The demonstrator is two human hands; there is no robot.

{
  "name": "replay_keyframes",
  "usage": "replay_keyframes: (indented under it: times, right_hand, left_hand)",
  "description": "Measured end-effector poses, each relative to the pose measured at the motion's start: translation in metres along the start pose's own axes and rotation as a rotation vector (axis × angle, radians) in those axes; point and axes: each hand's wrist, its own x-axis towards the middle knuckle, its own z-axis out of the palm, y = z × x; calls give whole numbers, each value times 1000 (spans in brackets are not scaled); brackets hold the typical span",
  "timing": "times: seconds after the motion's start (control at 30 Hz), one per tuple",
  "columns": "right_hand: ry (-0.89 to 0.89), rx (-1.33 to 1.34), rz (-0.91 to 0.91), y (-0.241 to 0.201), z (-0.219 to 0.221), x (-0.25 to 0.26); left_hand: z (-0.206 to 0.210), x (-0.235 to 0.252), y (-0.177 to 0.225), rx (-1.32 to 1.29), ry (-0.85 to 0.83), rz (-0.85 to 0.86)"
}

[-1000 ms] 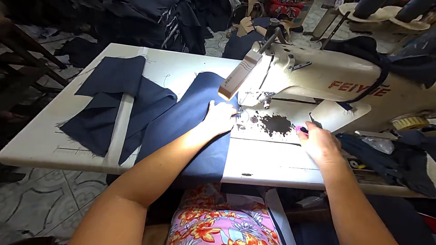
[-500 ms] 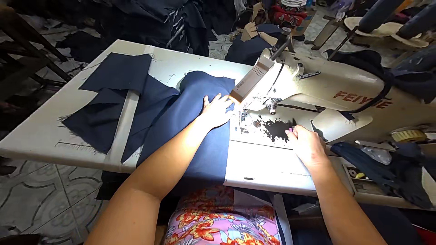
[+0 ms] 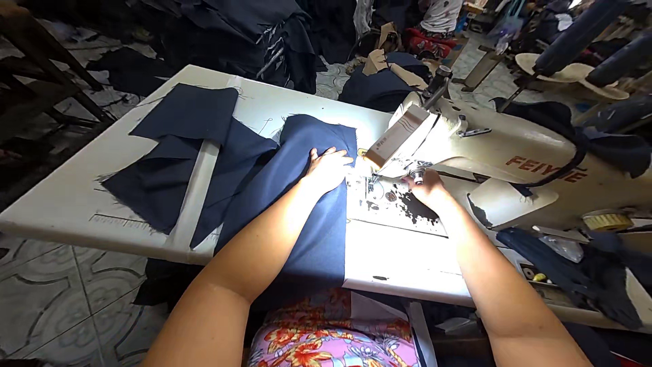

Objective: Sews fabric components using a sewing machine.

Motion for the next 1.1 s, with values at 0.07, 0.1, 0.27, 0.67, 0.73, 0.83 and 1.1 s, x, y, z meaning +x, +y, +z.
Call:
replay_keyframes:
  times: [0.07, 0.1, 0.27, 0.67, 0.73, 0.83, 1.1]
  right_hand:
    - [-38, -48, 32, -2, 7, 14]
    - [-37, -82, 38, 3, 14, 24]
    - [-45, -168, -31, -1, 31, 39]
    - [-28, 107, -60, -14, 38, 31]
    - [-6, -113, -91, -10, 29, 27]
    - [87, -309, -61, 3, -2, -14]
    - [255, -108, 286, 5, -2, -127]
  left_hand:
    - [0, 3, -5, 11, 24, -30]
    - [0, 5, -8, -1, 46, -45]
    - [-3, 7, -14, -81, 102, -73]
    - [0, 12, -22, -41, 123, -114]
    - [0, 11, -21, 25, 79, -132]
    - [2, 9, -17, 127, 39, -147]
    - [16, 23, -17, -182, 360, -7]
